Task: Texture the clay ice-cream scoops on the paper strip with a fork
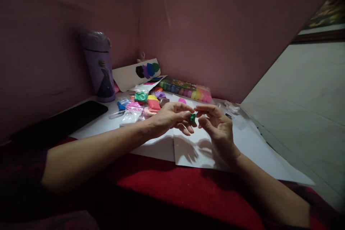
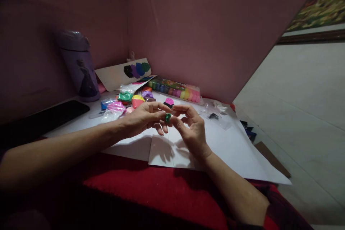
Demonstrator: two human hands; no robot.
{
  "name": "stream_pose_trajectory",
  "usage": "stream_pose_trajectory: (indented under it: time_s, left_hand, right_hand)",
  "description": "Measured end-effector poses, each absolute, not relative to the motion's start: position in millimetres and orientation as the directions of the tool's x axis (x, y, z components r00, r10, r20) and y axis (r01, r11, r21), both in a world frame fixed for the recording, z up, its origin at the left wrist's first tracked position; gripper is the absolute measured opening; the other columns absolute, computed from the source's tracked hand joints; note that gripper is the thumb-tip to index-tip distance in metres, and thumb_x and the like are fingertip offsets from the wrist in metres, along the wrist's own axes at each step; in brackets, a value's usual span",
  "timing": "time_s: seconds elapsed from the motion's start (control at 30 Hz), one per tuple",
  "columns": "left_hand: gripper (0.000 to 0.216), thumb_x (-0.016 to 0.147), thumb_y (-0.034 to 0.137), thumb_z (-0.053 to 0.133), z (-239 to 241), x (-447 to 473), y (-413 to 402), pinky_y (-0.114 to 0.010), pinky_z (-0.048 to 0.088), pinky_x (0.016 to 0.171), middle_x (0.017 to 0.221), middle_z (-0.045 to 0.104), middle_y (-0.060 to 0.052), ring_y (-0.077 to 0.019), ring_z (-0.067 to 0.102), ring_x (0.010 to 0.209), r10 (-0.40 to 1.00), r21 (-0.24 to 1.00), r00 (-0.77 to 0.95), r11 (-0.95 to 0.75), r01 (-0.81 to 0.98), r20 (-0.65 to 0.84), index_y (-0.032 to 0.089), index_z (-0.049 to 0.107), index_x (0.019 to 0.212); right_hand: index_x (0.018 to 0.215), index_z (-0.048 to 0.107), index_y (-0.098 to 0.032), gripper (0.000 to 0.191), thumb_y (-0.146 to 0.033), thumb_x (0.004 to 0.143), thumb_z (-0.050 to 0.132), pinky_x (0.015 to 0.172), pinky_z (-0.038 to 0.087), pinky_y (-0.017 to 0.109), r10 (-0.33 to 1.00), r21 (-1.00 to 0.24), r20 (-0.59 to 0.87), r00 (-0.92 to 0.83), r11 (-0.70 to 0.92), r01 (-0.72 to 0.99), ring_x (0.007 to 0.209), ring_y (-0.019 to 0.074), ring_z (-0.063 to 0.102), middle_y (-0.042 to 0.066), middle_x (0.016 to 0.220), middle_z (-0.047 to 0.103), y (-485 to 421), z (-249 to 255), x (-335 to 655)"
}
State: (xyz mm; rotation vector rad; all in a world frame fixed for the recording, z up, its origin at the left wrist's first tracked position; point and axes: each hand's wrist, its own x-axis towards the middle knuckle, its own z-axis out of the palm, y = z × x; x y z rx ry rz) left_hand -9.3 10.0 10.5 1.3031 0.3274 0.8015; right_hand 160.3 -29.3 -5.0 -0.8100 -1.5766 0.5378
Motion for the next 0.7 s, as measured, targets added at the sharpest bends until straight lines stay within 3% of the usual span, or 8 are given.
stream_pose_trajectory:
  time_s: [0.13,0.27,0.47,0.7]
  left_hand:
    - [0.014,0.084,0.020,0.061,10,-9,9,-0.028,0.055,0.054,0.061,0.065,-0.005,-0.0179,0.068,0.059,0.684,0.928,0.685,0.030,-0.371,0.252,0.011,0.052,0.091]
    - [0.017,0.082,0.021,0.063,9,-9,11,-0.025,0.053,0.051,0.067,0.066,-0.006,-0.0184,0.068,0.059,0.686,0.930,0.686,0.036,-0.366,0.243,0.011,0.053,0.090]
    - [0.028,0.079,0.035,0.068,10,-12,13,-0.022,0.049,0.042,0.078,0.069,-0.009,-0.0176,0.068,0.056,0.704,0.963,0.696,0.061,-0.262,0.145,0.011,0.057,0.087]
    - [0.036,0.077,0.045,0.069,6,-13,14,-0.022,0.049,0.044,0.071,0.069,-0.009,-0.0133,0.064,0.052,0.642,0.980,0.762,0.078,-0.182,0.090,0.010,0.060,0.083]
  right_hand:
    - [0.098,0.063,-0.024,0.024,-0.023,0.076,0.072,0.062,0.048,0.029,0.653,-0.555,0.750,-0.102,0.707,0.439,0.083,0.0170,0.058,0.002,0.097,0.060,-34,-3,156]
    - [0.088,0.063,-0.022,0.008,-0.023,0.081,0.067,0.062,0.048,0.029,0.661,-0.532,0.744,-0.104,0.678,0.507,0.080,0.0163,0.059,0.002,0.091,0.061,-34,-4,156]
    - [0.081,0.063,-0.022,0.009,-0.029,0.081,0.068,0.060,0.047,0.029,0.710,-0.657,0.704,-0.017,0.661,0.362,0.078,0.0175,0.058,0.003,0.085,0.060,-36,-3,155]
    - [0.084,0.063,-0.020,0.010,-0.027,0.080,0.069,0.049,0.046,0.027,0.769,-0.767,0.636,0.054,0.624,0.146,0.058,0.0124,0.054,0.000,0.074,0.060,-42,-1,152]
